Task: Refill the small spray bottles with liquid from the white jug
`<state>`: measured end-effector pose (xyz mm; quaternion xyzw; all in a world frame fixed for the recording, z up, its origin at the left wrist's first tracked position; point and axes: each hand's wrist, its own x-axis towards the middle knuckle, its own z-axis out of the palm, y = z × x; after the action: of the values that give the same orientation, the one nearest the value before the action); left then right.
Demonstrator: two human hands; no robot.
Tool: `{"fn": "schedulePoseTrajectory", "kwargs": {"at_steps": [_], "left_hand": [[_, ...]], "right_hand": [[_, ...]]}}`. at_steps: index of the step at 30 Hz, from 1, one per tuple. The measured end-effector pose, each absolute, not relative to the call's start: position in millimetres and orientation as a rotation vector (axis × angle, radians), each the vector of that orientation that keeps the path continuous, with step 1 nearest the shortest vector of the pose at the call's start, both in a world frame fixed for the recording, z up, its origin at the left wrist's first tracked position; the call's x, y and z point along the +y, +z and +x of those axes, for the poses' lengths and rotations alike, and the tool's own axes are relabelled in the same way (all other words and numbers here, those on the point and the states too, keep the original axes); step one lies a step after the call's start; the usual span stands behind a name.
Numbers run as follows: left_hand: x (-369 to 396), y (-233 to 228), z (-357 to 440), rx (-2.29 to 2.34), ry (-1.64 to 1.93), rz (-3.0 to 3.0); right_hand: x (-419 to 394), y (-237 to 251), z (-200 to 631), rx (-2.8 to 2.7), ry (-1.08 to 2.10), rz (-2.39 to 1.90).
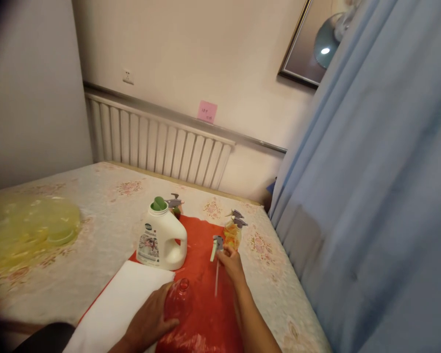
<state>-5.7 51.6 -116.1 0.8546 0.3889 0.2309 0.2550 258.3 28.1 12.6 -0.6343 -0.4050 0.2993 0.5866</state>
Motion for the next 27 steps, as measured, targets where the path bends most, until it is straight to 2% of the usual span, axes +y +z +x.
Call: {"fn": "schedulePoseTrajectory", "kwargs": {"at_steps": [6, 11, 27], "left_hand": [[50.4, -112.0, -5.6, 1.064, 0.584, 2.356], [50.0, -112.6, -4.1, 1.099, 0.559, 2.37], [52.4, -126.0, -5.7, 1.04, 0.741, 2.388]], "right_hand": [[-5.9, 61.9, 224.5, -0.92, 0.612, -1.211], [-18.2, 78.2, 196.3, -0.923, 0.516, -1.138], [-14.1, 37.4, 157.3, -1.198, 0.609, -1.325]]}}
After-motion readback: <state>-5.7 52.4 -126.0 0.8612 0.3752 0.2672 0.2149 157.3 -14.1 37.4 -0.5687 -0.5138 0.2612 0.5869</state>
